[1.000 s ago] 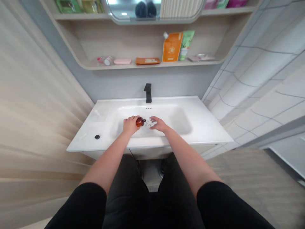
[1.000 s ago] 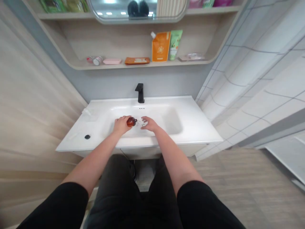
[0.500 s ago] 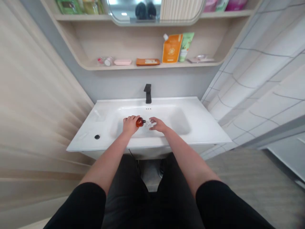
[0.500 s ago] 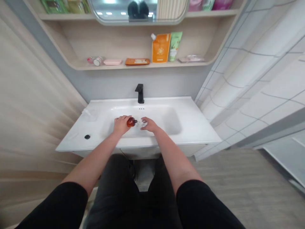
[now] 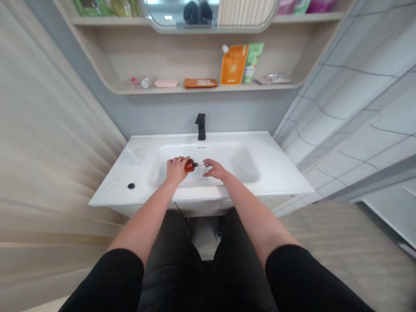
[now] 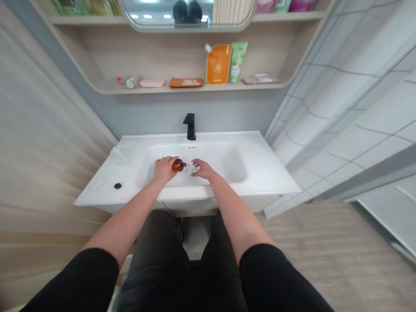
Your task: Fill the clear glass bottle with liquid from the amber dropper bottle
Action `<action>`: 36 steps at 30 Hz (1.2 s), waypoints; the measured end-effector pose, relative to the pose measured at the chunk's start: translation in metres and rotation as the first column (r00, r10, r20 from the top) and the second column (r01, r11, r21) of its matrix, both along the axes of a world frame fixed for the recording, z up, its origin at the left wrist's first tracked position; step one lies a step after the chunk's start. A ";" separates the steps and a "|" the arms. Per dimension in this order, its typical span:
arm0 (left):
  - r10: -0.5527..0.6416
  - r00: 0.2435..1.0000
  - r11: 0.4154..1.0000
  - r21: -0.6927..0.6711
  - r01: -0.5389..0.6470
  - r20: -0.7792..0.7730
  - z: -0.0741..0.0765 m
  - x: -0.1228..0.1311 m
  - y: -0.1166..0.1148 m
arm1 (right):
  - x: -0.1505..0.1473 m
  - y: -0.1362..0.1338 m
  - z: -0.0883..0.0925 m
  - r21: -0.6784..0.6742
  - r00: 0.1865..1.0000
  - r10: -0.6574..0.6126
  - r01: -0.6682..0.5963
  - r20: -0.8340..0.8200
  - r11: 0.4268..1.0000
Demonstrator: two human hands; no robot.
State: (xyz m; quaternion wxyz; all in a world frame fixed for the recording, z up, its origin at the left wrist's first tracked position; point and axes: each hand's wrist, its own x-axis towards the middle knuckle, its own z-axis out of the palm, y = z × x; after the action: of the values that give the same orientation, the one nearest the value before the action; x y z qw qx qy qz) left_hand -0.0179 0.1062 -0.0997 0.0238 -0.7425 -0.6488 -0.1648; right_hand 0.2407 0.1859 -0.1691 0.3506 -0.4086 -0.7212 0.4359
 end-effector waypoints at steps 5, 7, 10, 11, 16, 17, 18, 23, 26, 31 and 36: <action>0.004 1.000 1.000 0.009 -0.004 -0.003 -0.001 0.000 0.002 | 0.000 0.001 0.000 -0.008 1.000 -0.005 0.005 -0.003 1.000; 0.006 1.000 1.000 0.009 -0.006 0.004 -0.001 0.000 0.002 | 0.000 0.001 0.000 -0.008 1.000 -0.006 0.006 -0.001 1.000; 0.021 1.000 1.000 -0.006 -0.021 0.002 0.000 0.001 0.000 | -0.001 0.001 0.001 -0.014 1.000 -0.008 0.008 -0.004 1.000; 0.026 1.000 1.000 -0.010 -0.026 -0.001 0.000 0.001 0.000 | -0.001 0.000 0.001 -0.015 1.000 -0.009 0.009 -0.006 1.000; 0.021 1.000 1.000 0.002 -0.021 0.001 0.000 0.001 0.001 | -0.001 0.001 0.002 -0.011 1.000 -0.012 0.012 0.000 1.000; 0.015 1.000 1.000 0.009 -0.015 0.003 -0.001 0.000 0.001 | -0.001 0.001 0.002 -0.012 1.000 -0.013 0.013 0.003 1.000; 0.009 1.000 1.000 0.015 -0.009 0.005 -0.002 0.000 0.002 | -0.001 0.001 0.002 -0.016 1.000 -0.012 0.012 0.006 1.000; 0.001 1.000 1.000 0.016 -0.001 0.024 -0.003 -0.001 0.003 | 0.000 -0.001 0.003 -0.031 1.000 -0.009 0.009 0.009 0.999; 0.003 1.000 1.000 0.004 -0.003 0.018 -0.002 0.000 0.002 | -0.001 -0.002 0.005 -0.040 1.000 -0.010 0.010 0.011 0.999; 0.000 1.000 1.000 0.018 0.000 0.005 -0.001 0.000 0.001 | -0.001 -0.002 0.005 -0.041 1.000 -0.018 0.018 0.009 0.999; 0.003 1.000 1.000 0.031 -0.002 -0.023 -0.002 0.000 0.001 | -0.001 -0.001 0.003 -0.035 1.000 -0.005 0.005 0.006 0.999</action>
State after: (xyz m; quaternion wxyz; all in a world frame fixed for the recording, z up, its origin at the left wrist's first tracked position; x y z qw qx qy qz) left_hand -0.0179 0.1068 -0.1017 0.0431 -0.7431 -0.6468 -0.1662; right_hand 0.2400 0.1851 -0.1659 0.3422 -0.4178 -0.7135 0.4464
